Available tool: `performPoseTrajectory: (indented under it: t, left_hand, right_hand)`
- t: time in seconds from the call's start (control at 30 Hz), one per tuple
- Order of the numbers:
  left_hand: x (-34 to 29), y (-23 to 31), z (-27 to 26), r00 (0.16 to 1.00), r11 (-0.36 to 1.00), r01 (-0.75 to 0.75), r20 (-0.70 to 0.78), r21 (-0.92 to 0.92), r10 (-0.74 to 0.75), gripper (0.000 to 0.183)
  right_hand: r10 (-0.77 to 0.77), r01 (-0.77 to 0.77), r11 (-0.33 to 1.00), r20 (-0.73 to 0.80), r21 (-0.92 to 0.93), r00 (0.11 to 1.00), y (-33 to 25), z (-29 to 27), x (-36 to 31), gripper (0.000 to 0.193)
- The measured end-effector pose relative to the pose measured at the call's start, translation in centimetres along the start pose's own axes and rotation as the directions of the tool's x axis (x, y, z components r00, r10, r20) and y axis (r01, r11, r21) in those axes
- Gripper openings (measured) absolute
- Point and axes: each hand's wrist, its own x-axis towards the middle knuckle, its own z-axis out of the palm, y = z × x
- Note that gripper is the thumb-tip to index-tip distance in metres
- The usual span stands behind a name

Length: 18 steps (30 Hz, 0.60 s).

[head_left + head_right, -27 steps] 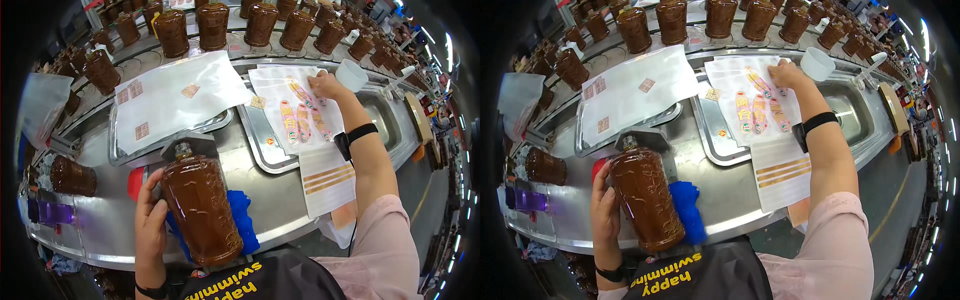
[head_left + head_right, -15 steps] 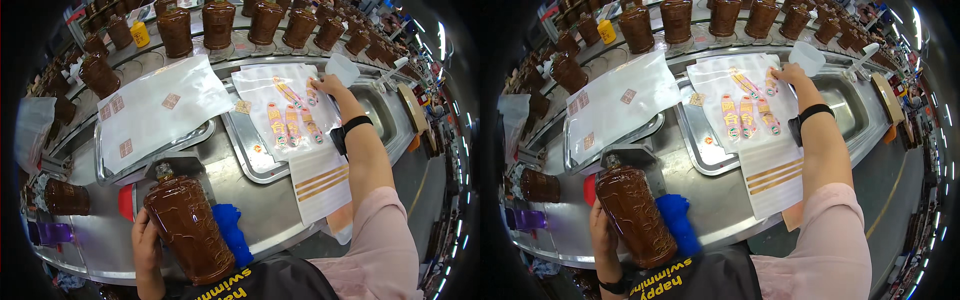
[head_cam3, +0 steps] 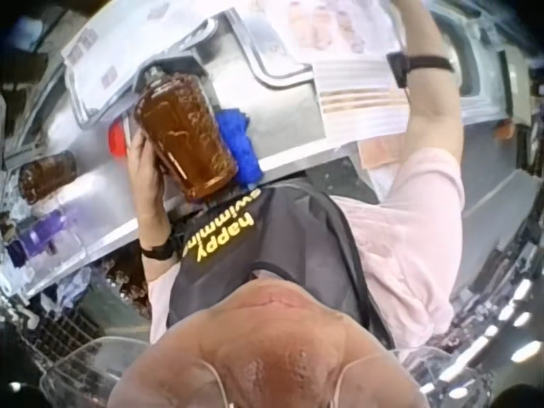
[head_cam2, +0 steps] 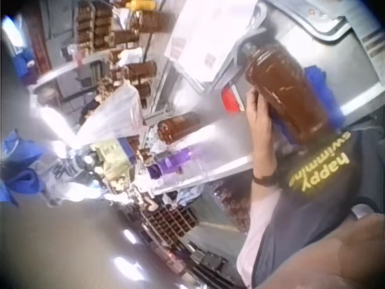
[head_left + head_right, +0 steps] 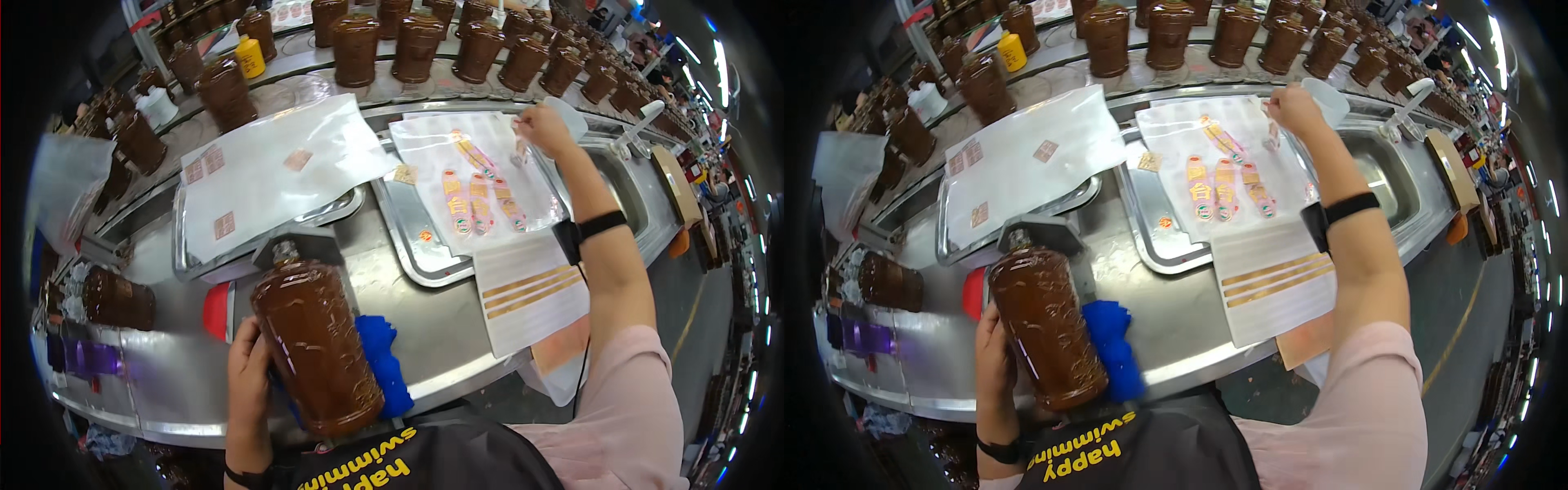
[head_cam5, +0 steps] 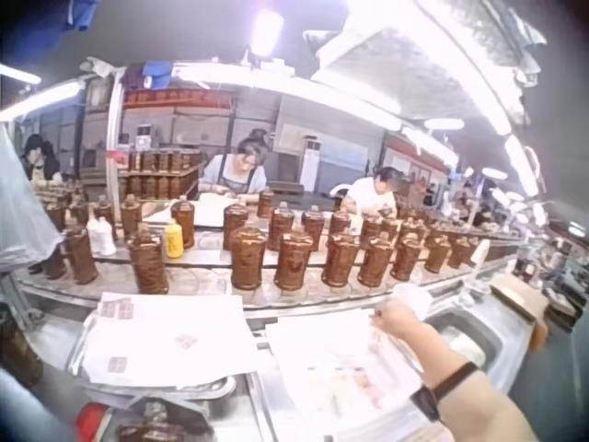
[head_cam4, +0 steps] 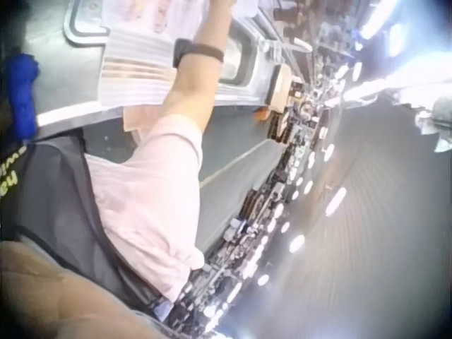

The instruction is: Applying labels and manual ink stamps to brown jars on a factory assembly line.

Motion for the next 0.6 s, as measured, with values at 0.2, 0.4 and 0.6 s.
performPoseTrajectory:
  t: [0.2,0.4,0.6]
  left_hand:
    - [-0.2,0.5,0.2,0.990,0.977,-0.119,-0.052,0.179,0.130,0.032]
    - [-0.4,0.6,0.6,0.990,0.986,-0.135,-0.015,0.102,0.137,0.035]
    - [-1.4,1.7,0.7,0.968,0.946,-0.251,0.064,0.206,0.243,0.039]
  right_hand:
    - [-0.166,0.090,0.891,0.135,0.444,0.977,-10.6,-8.0,0.1,0.021]
    - [-0.435,0.242,0.783,0.226,0.573,0.872,-15.8,0.8,3.4,0.014]
    - [-0.301,0.282,0.953,0.218,0.115,0.928,-20.4,6.2,0.4,0.021]
